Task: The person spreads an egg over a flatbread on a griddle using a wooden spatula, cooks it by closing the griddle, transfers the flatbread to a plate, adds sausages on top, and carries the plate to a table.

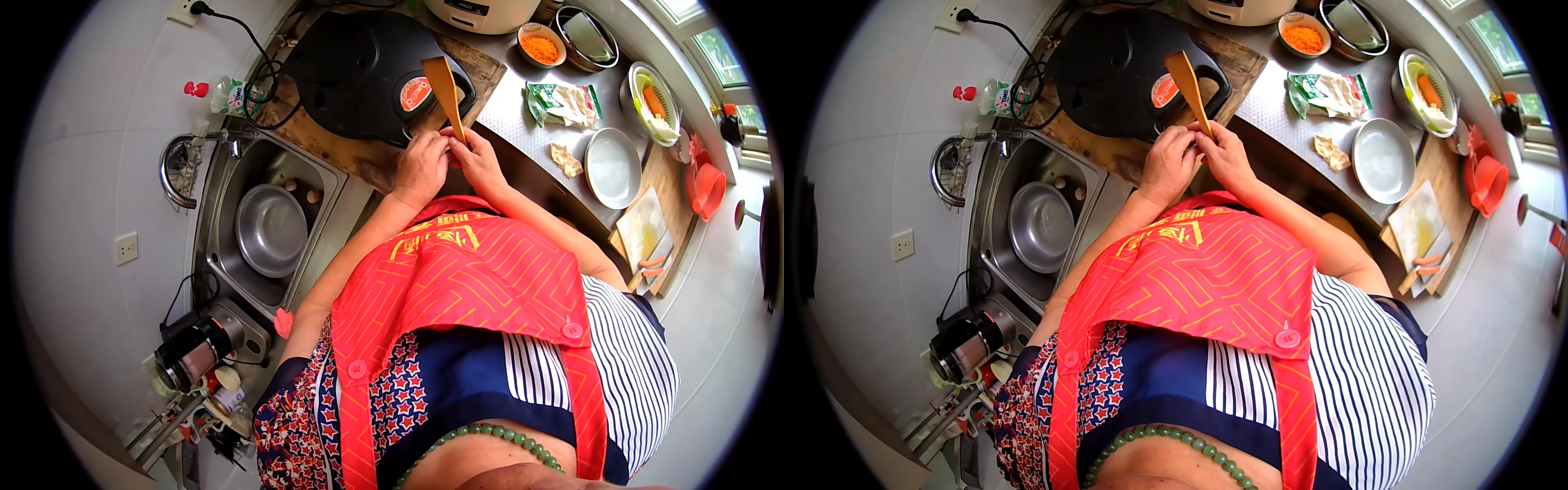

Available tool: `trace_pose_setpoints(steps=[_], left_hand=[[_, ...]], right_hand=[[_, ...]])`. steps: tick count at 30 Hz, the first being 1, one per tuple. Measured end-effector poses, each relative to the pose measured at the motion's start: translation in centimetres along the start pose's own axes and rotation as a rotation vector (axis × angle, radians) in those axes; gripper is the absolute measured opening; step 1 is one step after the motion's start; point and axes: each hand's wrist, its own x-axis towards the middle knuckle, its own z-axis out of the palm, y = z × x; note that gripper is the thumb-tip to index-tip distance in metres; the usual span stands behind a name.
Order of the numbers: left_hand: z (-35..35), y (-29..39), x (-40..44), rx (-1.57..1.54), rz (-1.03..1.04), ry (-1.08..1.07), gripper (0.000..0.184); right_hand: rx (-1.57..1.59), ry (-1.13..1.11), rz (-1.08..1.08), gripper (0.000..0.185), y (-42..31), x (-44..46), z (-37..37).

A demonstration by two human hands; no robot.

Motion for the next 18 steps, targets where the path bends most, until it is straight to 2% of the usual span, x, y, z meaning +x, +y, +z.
trace_pose_setpoints(steps=[18], left_hand=[[0.18, 0.09, -0.24, 0.010, 0.011, 0.001, 0.018]], right_hand=[[0.001, 0.003, -0.004, 0.019, -0.53, -0.65, -0.01]])
